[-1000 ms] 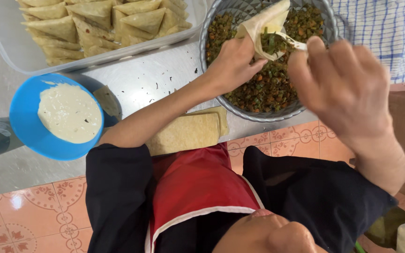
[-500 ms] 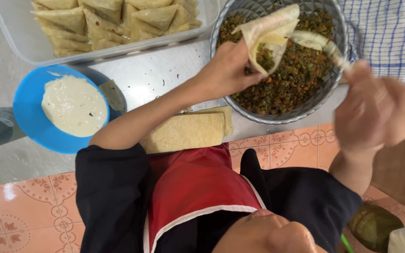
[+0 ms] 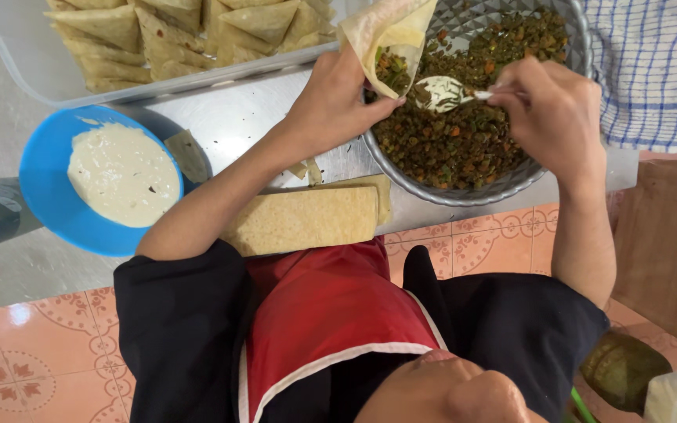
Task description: The person folds thin pastry sheets into cones, fills them with a vegetable mixture using a spoon, and seals the edges with a white paste. The finished samosas are placed in a tray.
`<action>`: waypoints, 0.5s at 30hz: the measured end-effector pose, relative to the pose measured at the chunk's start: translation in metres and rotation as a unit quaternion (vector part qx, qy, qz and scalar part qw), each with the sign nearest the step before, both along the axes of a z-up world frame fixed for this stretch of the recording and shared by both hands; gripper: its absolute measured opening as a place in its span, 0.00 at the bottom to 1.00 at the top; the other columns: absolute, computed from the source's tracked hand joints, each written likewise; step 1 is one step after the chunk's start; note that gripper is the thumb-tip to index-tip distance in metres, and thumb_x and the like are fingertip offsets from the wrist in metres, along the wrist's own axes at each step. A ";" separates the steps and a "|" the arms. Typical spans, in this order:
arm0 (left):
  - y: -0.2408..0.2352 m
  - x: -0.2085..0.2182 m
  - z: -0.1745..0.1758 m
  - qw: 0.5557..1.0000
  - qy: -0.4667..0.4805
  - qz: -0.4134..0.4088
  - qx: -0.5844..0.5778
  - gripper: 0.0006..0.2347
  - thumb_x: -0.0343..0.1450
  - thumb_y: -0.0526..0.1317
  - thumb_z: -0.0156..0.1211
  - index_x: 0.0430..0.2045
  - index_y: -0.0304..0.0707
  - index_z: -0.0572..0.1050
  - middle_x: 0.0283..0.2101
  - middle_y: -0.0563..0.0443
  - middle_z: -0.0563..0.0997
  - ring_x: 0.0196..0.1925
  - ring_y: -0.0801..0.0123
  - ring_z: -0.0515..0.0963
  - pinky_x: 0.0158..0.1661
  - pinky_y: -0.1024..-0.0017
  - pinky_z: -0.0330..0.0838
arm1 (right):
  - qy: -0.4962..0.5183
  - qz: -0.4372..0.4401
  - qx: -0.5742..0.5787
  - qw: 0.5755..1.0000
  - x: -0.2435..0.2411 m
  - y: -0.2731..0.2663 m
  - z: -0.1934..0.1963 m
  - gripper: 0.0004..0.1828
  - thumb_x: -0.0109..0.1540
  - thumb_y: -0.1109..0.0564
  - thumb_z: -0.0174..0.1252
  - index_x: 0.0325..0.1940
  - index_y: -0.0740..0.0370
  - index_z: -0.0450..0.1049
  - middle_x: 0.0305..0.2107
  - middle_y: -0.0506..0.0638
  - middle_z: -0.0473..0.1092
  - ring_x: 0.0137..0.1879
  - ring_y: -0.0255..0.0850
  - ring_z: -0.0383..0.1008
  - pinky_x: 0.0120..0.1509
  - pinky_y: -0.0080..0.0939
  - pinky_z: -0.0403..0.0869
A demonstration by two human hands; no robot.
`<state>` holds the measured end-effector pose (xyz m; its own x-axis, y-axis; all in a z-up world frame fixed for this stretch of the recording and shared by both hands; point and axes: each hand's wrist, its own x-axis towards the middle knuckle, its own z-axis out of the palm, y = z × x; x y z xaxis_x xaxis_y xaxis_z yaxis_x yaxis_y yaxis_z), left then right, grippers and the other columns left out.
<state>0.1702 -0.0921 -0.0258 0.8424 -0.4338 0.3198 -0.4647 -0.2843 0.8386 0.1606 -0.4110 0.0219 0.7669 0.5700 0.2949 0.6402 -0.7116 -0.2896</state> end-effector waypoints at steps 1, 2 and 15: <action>-0.001 -0.001 -0.002 1.000 0.003 0.001 0.003 0.26 0.73 0.36 0.71 0.59 0.23 0.61 0.39 0.40 0.83 0.34 0.61 0.84 0.35 0.66 0.79 | 0.012 -0.006 0.008 1.000 0.003 0.000 0.001 0.08 0.71 0.65 0.66 0.40 0.65 0.74 0.30 0.48 0.74 0.29 0.34 0.72 0.29 0.30 0.67; -0.001 -0.001 -0.003 1.000 0.003 0.001 0.006 0.26 0.72 0.36 0.71 0.59 0.23 0.62 0.40 0.39 0.83 0.33 0.61 0.84 0.34 0.65 0.78 | 0.024 -0.028 -0.007 0.999 0.006 -0.001 0.006 0.07 0.70 0.67 0.67 0.39 0.68 0.76 0.27 0.51 0.74 0.25 0.36 0.70 0.25 0.31 0.64; -0.041 -0.007 -0.015 0.998 -0.044 -0.043 0.024 0.22 0.70 0.32 0.71 0.52 0.24 0.64 0.36 0.37 0.80 0.37 0.50 0.85 0.39 0.60 0.81 | -0.400 -0.074 -0.179 0.896 -0.054 0.004 0.059 0.08 0.69 0.53 0.65 0.40 0.59 0.80 0.26 0.47 0.71 0.28 0.34 0.70 0.25 0.32 0.60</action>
